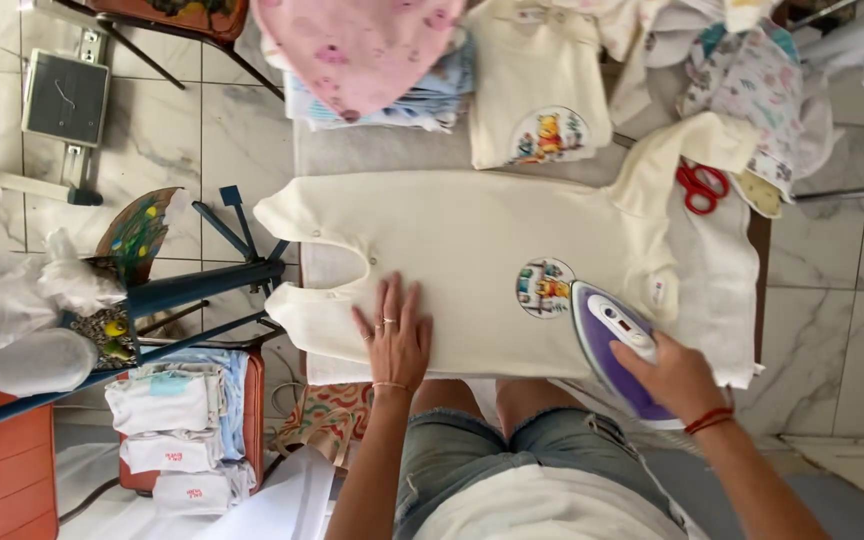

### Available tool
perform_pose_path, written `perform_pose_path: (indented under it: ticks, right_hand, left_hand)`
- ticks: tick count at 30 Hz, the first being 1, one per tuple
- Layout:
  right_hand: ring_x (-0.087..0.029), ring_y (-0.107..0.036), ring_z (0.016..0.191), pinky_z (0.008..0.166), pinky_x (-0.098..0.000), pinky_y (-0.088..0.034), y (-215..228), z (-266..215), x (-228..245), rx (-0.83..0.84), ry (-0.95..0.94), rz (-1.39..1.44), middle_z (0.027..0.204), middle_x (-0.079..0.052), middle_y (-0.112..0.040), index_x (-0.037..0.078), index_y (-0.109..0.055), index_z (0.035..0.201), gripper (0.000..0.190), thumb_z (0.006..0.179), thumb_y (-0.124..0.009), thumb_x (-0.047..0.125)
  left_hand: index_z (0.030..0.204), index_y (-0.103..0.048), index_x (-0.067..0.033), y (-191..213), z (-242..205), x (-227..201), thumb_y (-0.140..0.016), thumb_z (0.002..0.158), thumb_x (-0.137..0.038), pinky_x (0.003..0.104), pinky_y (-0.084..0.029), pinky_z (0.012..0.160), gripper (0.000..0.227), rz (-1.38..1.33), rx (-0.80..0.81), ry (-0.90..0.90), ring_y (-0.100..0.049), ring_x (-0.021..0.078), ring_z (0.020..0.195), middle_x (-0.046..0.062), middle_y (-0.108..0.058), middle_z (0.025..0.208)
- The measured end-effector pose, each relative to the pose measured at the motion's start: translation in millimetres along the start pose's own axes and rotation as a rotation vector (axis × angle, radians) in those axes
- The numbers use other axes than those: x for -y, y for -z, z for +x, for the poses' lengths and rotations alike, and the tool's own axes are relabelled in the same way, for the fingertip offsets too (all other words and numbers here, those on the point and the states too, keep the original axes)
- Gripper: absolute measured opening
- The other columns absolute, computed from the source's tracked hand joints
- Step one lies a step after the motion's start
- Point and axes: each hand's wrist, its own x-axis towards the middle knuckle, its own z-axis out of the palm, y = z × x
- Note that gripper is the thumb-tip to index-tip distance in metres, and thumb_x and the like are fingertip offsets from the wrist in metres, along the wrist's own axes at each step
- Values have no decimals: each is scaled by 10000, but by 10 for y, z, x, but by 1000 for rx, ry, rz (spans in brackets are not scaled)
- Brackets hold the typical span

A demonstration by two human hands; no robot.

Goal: Ironing and folding baby clothes on a work table

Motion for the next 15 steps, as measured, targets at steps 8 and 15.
perform_pose_path:
  ticks: [8, 15]
  right_hand:
    - [-126, -596, 563, 478, -231, -424, 345, 57, -726, 227, -21, -435, 635, -5, -654, 113, -568, 746, 511, 712, -449, 608]
    - [-225, -545, 527, 482, -340, -406, 248, 234, -646, 122, 256, -400, 571, -43, -572, 103, -429, 622, 516, 680, -504, 610]
  left_hand:
    - [1369, -204, -196, -10, -26, -176, -323, 885, -343, 511, -8, 1045, 520, 129, 174, 91, -136, 227, 1329, 79, -156, 1435]
    - [1372, -210, -197, -34, -92, -272, -321, 895, -320, 507, -30, 1048, 505, 177, 177, 110, -138, 232, 1332, 70, -137, 1440]
